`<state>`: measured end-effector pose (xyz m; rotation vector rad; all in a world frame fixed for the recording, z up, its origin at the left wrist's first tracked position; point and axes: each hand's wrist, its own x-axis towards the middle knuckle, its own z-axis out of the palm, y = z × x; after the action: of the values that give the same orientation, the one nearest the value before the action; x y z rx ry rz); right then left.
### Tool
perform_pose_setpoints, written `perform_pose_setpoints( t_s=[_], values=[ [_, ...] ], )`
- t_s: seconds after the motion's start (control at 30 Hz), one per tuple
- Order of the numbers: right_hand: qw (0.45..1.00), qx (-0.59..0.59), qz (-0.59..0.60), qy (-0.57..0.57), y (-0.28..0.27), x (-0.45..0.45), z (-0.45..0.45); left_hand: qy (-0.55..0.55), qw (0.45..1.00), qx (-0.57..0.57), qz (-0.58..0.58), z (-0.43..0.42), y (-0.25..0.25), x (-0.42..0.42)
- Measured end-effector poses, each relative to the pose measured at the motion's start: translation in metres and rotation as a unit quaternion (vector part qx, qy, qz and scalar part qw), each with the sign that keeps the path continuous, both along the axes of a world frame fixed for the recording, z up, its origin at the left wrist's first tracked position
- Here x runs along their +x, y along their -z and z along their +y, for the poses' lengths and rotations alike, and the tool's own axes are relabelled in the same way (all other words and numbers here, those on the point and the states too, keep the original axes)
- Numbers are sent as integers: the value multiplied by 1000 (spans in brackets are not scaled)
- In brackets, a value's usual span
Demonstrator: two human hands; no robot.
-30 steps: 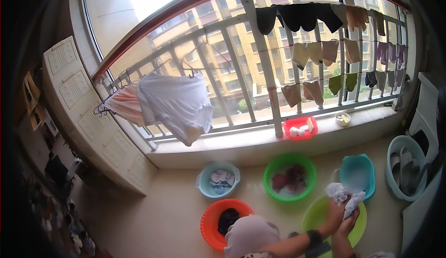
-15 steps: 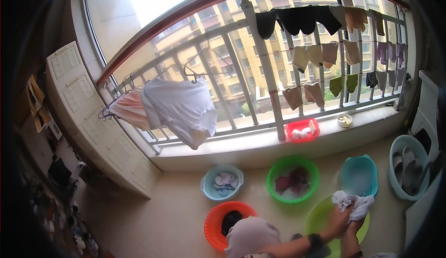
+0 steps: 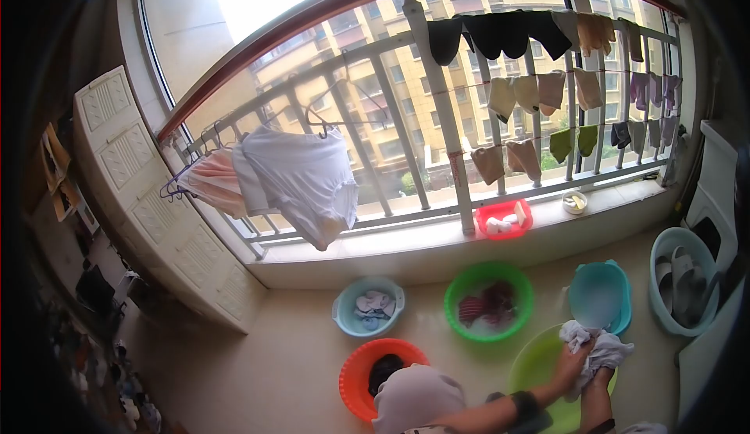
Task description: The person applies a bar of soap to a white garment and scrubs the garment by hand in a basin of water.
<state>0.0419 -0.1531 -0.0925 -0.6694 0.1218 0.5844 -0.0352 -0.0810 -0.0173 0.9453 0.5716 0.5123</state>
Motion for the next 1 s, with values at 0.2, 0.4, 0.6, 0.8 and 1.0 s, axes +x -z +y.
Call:
perform_pose_setpoints(
  t_s=[0.2, 0.4, 0.6, 0.8, 1.0],
  values=[
    [968, -190, -31, 162, -19, 46, -42, -11, 996, -75, 37, 30, -33, -7],
    [681, -456, -566, 90, -79, -74, 21, -27, 956, 290, 12, 17, 51, 5],
    [834, -354, -410, 109, -51, -39, 17, 127, 983, 125, 46, 19, 19, -3],
    [977, -143, -156, -11, -58, 3, 4, 62, 993, 104, 10, 0, 1, -6],
    [759, -405, -498, 106, -52, -76, 30, 68, 997, 10, 31, 32, 39, 2]
  ],
)
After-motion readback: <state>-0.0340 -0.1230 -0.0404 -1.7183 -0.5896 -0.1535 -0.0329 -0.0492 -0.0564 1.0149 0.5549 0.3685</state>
